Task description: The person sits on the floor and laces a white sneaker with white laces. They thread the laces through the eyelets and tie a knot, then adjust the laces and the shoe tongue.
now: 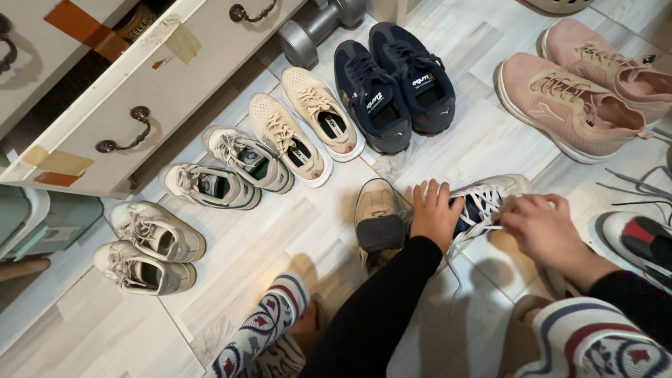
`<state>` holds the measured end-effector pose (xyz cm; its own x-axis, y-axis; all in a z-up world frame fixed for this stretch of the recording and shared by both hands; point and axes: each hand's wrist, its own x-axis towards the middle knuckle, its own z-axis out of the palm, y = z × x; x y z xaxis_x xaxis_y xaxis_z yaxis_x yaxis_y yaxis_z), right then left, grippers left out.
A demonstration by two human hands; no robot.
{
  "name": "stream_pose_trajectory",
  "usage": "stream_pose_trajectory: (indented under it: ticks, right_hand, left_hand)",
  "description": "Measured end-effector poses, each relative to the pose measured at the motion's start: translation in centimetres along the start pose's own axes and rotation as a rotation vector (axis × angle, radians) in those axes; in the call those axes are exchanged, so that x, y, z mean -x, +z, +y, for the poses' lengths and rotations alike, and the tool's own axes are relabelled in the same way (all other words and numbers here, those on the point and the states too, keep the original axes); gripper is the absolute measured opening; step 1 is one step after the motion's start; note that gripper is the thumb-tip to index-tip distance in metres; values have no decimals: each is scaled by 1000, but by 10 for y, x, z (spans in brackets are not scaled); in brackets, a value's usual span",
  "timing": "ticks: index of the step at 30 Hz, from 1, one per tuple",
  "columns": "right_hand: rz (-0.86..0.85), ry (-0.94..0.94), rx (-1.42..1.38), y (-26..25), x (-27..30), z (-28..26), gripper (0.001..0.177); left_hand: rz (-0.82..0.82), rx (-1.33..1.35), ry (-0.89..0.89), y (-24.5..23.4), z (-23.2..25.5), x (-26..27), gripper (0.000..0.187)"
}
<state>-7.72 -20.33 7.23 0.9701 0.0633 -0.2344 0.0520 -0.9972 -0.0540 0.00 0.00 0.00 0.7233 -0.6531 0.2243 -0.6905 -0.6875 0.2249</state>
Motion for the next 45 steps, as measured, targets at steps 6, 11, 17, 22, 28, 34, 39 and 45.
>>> stream_pose_trajectory:
  ticks: [6,11,17,22,28,34,39,45]
  right_hand:
    - [-59,69,102,-12,5,16,25]
    - [34,58,78,-5,6,12,24]
    - [159,-101,-56,12,4,-11,35]
    - [109,-2,-219,27,2,-19,21]
    - [23,-86,-231,20,-3,-11,20]
    - [-305,-94,-25,-7,4,7,20]
    - [-365,-86,116,-12,19,27,21]
    - [-265,80,142,3,29,43,25]
  left_hand:
    - [-14,-2,-16,2,0,-1,25]
    - [-20,-2,-30,3,1,0,26]
    - [-16,3,-66,4,2,0,24]
    - [-7,45,-101,10,5,2,25]
    - [-31,84,-123,17,6,4,24]
    - [-262,20,-212,14,10,-2,32]
    - [-136,83,-184,7,7,-1,31]
    - [-273,110,-183,9,5,0,30]
